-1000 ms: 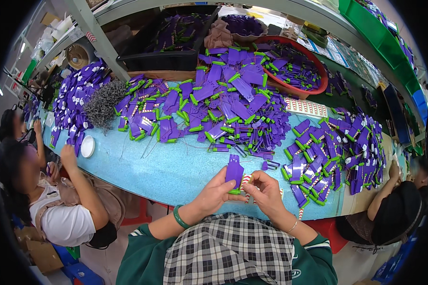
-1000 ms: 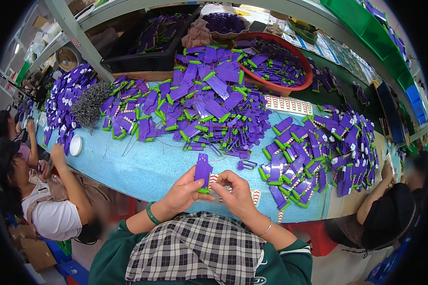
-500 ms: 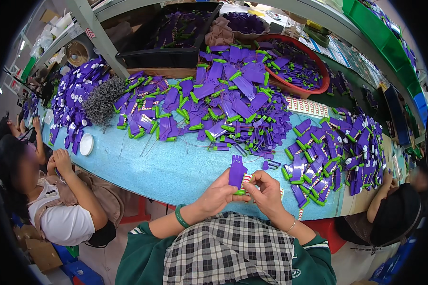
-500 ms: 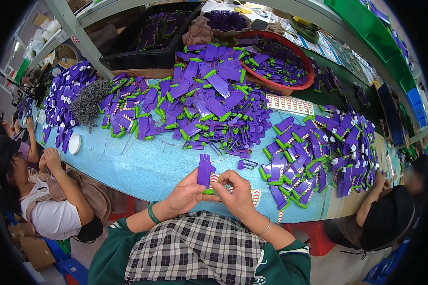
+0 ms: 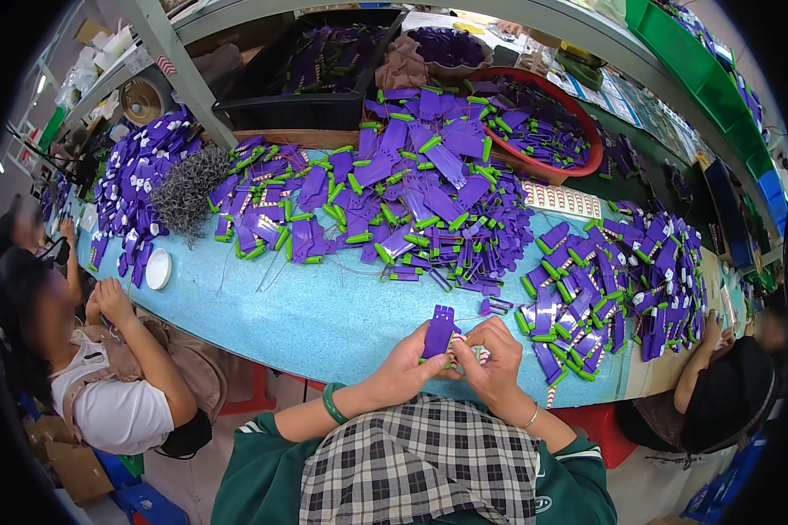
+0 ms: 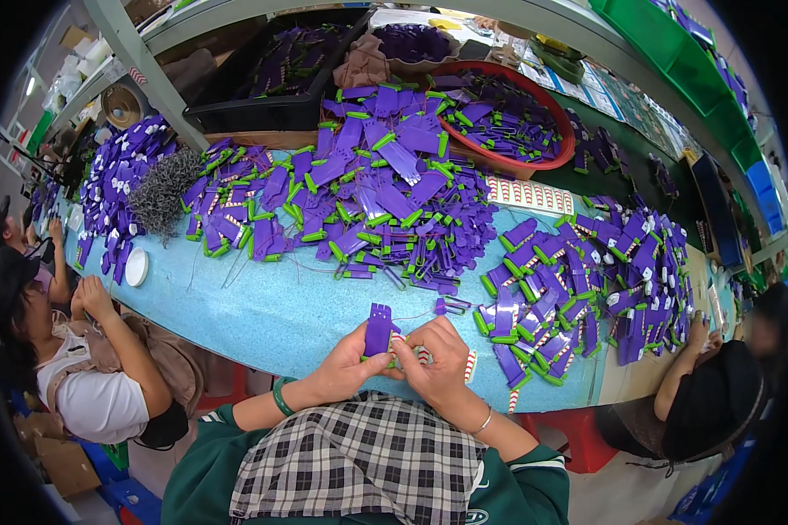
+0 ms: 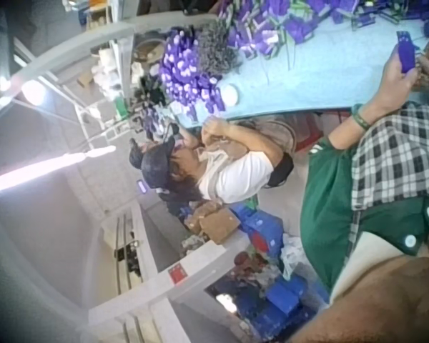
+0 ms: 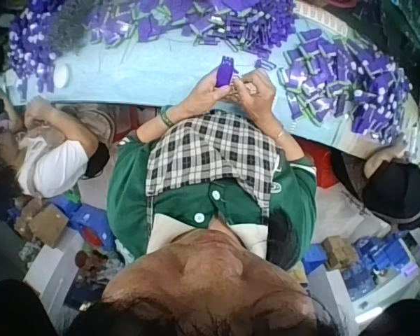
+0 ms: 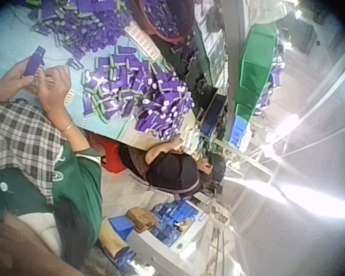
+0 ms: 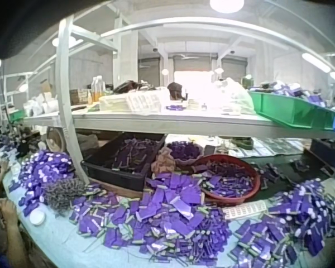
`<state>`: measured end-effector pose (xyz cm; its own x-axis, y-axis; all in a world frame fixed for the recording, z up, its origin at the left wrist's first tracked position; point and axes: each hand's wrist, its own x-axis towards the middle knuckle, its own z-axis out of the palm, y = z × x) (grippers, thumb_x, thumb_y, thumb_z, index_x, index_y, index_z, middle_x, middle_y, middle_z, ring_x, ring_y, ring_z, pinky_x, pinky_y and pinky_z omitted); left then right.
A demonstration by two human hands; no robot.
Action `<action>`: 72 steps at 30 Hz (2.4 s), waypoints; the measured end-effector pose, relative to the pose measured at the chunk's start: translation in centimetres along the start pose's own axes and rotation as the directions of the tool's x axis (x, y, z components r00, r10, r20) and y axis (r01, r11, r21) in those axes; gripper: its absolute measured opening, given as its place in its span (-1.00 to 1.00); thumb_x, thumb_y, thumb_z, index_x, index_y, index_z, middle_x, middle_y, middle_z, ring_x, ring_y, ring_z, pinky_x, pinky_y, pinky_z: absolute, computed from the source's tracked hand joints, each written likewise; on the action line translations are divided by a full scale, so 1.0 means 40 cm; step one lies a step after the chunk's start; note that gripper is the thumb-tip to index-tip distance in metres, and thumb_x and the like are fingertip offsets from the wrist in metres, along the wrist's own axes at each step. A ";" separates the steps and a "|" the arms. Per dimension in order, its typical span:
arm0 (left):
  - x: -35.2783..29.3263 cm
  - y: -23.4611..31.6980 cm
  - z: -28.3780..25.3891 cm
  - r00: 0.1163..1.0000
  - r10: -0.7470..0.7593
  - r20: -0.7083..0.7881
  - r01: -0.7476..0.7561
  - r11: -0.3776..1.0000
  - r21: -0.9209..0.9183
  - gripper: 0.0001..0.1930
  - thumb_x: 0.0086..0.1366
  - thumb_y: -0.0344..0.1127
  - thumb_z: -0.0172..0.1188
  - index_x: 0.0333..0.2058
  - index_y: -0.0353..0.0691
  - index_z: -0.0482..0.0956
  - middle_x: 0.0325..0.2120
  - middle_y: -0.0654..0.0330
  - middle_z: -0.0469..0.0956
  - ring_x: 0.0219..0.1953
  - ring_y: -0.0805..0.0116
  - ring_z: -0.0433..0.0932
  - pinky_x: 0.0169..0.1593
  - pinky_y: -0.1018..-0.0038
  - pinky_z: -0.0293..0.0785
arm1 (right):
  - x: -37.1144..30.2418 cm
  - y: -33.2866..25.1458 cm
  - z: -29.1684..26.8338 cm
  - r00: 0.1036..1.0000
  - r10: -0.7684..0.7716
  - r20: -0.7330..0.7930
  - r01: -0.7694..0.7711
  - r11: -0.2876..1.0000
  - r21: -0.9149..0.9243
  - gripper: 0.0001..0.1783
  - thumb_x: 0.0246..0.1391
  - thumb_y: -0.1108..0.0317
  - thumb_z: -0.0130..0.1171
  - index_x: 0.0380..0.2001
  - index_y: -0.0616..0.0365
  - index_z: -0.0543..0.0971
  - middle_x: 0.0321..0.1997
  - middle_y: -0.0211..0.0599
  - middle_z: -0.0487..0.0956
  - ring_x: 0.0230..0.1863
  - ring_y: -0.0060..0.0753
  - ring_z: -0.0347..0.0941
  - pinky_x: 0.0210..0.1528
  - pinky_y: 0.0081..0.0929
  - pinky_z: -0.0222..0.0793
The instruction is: The person sits at a table in a workshop and assembles small purple and green plastic components by hand. They repeatedly pick up a purple piece, insert a green piece into it, and place the finished unit on the table. The workspace is filled with piles of these parts.
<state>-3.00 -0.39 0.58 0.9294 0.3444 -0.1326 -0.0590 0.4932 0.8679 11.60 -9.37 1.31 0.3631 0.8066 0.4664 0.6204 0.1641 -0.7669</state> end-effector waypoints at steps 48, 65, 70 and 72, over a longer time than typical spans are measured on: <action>0.017 0.082 -0.047 0.401 0.647 0.649 -0.590 -0.360 0.723 -0.79 -0.14 -0.56 0.27 -0.47 -0.26 0.47 -0.30 0.09 0.47 -0.24 0.15 0.56 -0.24 0.46 0.60 | 0.055 -0.003 -0.028 0.674 0.413 0.613 -0.725 0.211 0.655 -0.96 0.05 0.46 0.19 -0.40 0.18 0.54 -0.40 -0.50 0.54 -0.36 -0.74 0.40 -0.31 -0.71 0.32; 0.001 0.050 -0.048 0.428 0.608 0.668 -0.648 -0.309 0.696 -0.80 -0.08 -0.54 0.24 -0.38 -0.33 0.55 -0.37 0.08 0.51 -0.30 0.16 0.57 -0.31 0.45 0.60 | -0.029 -0.027 -0.092 0.403 0.315 0.859 -0.910 0.237 0.340 -0.72 0.19 0.28 0.06 -0.51 0.23 0.57 -0.52 -0.40 0.53 -0.44 -0.62 0.40 -0.29 -0.63 0.31; 0.032 0.021 -0.019 0.648 0.708 0.281 -0.572 0.209 0.793 -0.81 -0.06 -0.67 0.21 -0.42 -0.30 0.55 -0.40 0.12 0.53 -0.36 0.20 0.56 -0.33 0.43 0.52 | -0.034 0.000 -0.088 0.846 0.383 0.371 -0.526 0.710 0.467 -0.87 0.11 0.42 0.09 -0.40 0.29 0.51 -0.33 -0.28 0.54 -0.29 -0.44 0.43 -0.20 -0.46 0.36; 0.047 0.030 -0.004 0.802 0.575 0.160 -0.488 0.478 0.730 -0.81 -0.05 -0.67 0.22 -0.41 -0.29 0.54 -0.39 0.13 0.53 -0.38 0.22 0.56 -0.34 0.43 0.49 | -0.013 -0.003 -0.069 0.973 0.199 0.112 -0.213 0.968 0.129 -0.92 0.08 0.51 0.09 -0.35 0.29 0.50 -0.30 -0.29 0.53 -0.28 -0.43 0.44 -0.16 -0.42 0.38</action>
<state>-1.39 0.96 1.30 0.7699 0.4324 0.4693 -0.2156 -0.5158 0.8291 13.23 -11.38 2.37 0.3994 0.8816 0.2517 0.4335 0.0603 -0.8991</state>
